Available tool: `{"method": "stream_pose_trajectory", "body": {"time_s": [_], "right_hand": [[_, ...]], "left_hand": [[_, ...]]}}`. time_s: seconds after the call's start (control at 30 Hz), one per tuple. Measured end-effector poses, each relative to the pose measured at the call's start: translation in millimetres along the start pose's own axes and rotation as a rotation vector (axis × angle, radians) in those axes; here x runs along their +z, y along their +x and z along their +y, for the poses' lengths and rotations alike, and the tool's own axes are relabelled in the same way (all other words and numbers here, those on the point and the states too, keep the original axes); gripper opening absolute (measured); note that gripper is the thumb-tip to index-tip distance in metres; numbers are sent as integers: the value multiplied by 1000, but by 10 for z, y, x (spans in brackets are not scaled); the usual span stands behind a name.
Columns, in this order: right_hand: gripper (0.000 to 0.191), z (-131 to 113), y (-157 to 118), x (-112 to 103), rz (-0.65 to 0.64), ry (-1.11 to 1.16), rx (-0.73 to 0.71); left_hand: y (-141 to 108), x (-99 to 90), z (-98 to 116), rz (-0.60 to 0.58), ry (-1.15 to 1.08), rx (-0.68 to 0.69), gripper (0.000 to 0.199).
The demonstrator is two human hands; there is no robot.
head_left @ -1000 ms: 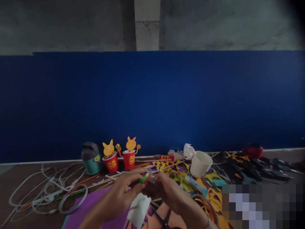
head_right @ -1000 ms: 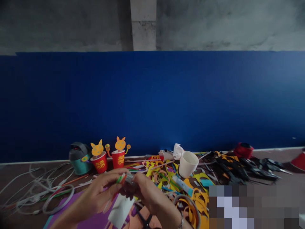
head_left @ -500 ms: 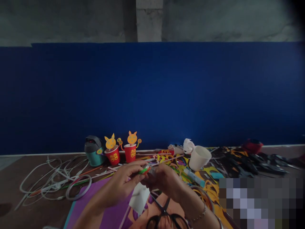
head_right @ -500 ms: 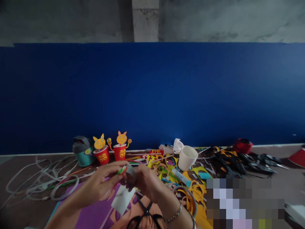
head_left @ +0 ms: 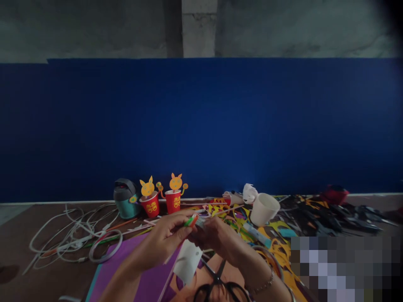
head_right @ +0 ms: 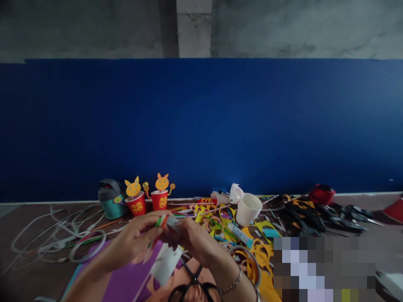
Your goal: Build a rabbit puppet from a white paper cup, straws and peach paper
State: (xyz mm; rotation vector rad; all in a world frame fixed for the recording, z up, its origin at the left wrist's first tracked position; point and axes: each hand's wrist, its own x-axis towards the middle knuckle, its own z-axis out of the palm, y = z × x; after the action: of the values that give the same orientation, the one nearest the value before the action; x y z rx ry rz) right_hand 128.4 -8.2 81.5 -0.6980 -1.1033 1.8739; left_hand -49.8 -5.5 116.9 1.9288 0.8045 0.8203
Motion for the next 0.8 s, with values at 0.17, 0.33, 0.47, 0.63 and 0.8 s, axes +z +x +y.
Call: {"method": "stream_pose_trajectory", "body": {"time_s": [0.17,0.33,0.47,0.63,0.8], "right_hand": [[21,-26,-14,34,73,33,35],[15,-91,-39,52,-32,90,-42],[24,-76,-17,11,45,8,-47],[30,-59,-30,-24,71,-235,-20],[26,-105,-93,0,82,-236,-7]], "left_hand": [[-19,26,3,86,113,-1,23],[16,-6,35,35,-158,16,27],[12,-33,57,68,-206,22,26],[-12,-1,56,16,-34,5,25],[0,29,49,9,-138,43,25]]}}
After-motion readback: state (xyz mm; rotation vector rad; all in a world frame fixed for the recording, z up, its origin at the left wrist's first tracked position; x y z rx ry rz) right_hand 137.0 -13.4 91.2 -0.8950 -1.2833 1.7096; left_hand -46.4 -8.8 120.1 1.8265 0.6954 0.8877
